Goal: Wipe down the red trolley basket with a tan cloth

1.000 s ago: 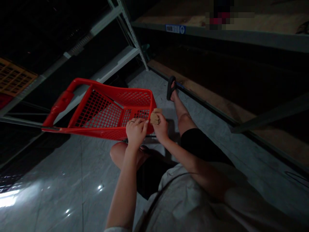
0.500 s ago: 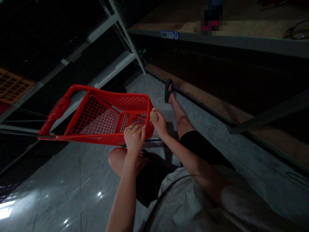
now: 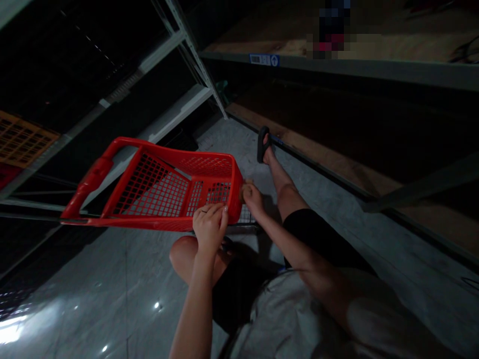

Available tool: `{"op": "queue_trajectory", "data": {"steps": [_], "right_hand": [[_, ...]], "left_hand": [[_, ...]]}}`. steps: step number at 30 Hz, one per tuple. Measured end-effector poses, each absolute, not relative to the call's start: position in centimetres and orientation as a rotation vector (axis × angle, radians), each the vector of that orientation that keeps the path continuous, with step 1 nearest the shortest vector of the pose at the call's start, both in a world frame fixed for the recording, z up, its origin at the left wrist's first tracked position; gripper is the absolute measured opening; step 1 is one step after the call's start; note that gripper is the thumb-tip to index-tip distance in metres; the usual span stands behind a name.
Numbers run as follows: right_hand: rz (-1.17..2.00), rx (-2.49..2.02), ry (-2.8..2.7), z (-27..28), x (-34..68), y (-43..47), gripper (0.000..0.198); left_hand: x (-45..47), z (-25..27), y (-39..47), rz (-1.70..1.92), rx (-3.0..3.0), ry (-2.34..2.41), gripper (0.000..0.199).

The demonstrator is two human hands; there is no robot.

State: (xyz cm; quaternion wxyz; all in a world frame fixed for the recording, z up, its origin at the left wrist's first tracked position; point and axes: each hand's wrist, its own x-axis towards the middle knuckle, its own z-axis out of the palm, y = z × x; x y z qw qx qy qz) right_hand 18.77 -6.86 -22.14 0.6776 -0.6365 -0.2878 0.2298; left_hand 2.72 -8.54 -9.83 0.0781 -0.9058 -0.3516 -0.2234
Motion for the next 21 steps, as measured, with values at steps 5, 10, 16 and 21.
{"op": "queue_trajectory", "data": {"steps": [5, 10, 16, 21], "right_hand": [[0.42, -1.276, -0.765, -16.6, 20.7, -3.6, 0.034], [0.497, -1.375, -0.687, -21.0, 20.4, -5.1, 0.031], [0.578, -1.456, -0.632, -24.0, 20.3, -6.3, 0.024], [0.432, -1.322, -0.804, -17.2, 23.2, -1.2, 0.034]], "left_hand": [[2.6, -9.8, -8.2, -0.593, -2.744, -1.0, 0.024], [2.8, -9.7, -8.0, -0.548, -2.747, -1.017, 0.028], [2.7, -9.5, -8.2, -0.549, -2.758, -1.033, 0.026], [2.8, -9.5, -8.3, -0.543, -2.751, -1.056, 0.028]]}}
